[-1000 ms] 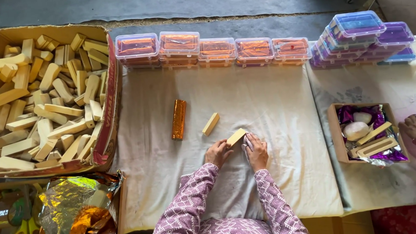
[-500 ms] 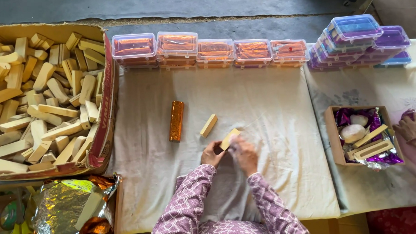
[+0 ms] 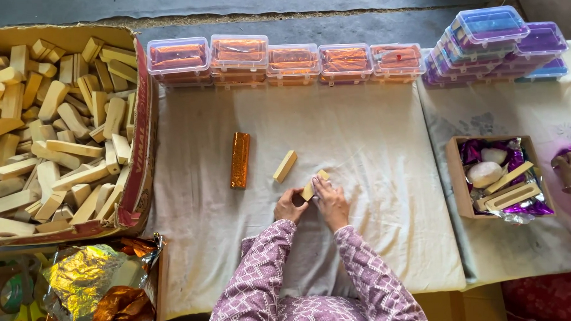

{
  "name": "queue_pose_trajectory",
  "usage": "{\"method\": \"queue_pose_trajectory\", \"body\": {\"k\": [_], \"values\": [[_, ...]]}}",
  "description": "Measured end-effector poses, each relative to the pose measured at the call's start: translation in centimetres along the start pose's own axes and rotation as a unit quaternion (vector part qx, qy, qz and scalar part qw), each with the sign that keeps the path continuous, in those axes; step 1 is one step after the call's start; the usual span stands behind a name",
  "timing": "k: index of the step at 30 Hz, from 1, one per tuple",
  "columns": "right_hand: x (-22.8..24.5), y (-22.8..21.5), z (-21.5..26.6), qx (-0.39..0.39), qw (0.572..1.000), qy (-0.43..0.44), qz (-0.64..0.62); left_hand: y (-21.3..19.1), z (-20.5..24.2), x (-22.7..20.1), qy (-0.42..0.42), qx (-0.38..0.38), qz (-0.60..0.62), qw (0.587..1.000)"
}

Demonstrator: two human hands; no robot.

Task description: Wrapping small wooden blocks in foil and organizing them into a container.

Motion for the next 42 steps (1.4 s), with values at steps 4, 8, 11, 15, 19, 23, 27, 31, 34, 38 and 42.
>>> {"method": "queue_pose_trajectory", "body": {"k": [4,8,11,15,19,23,27,31,34,38,42], "values": [[1.4,0.7,2.8,-0.007,0.997,-0.047,0.057,0.9,-0.3,1.5,0.007,-0.015,0.000,1.000],[0.5,0.8,1.9,0.026,0.995,-0.091,0.040,0.8,-0.5,1.1,0.030,0.004,0.007,1.000],[-0.9,-1.0,0.1,0.001,0.997,-0.067,0.029,0.2,-0.4,0.2,0.014,0.026,-0.005,1.000],[-1.8,-2.2,-0.7,-0.051,0.997,-0.010,0.064,0.0,-0.1,-0.2,-0.004,0.030,0.000,1.000],[1.2,-0.4,1.6,-0.027,0.991,-0.040,0.121,0.7,-0.4,0.5,0.013,0.025,-0.002,1.000],[1.8,0.0,2.6,-0.034,0.993,-0.098,0.053,1.0,-0.6,1.1,0.036,0.002,0.013,0.999],[-1.4,0.2,-0.2,0.042,0.998,-0.041,0.013,0.5,-0.4,0.6,0.018,0.022,-0.002,1.000],[-1.7,-1.3,-0.4,0.010,1.000,-0.003,0.012,0.5,-0.2,0.6,0.016,0.016,-0.005,1.000],[0.4,-1.2,1.0,-0.056,0.996,-0.043,0.047,0.6,-0.3,0.3,0.016,0.016,-0.010,1.000],[2.7,-0.7,2.7,-0.012,0.996,-0.085,0.031,0.9,-0.5,1.2,0.006,0.000,-0.011,1.000],[-0.6,0.7,0.7,0.056,0.997,-0.059,0.009,0.9,-0.5,1.0,0.013,0.023,-0.013,1.000]]}}
Point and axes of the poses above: each hand's wrist, its own z-axis away from the middle knuckle, its own y-axis out of the palm, x = y × z, the point moved 9 cm from there along -z, towards the middle knuckle
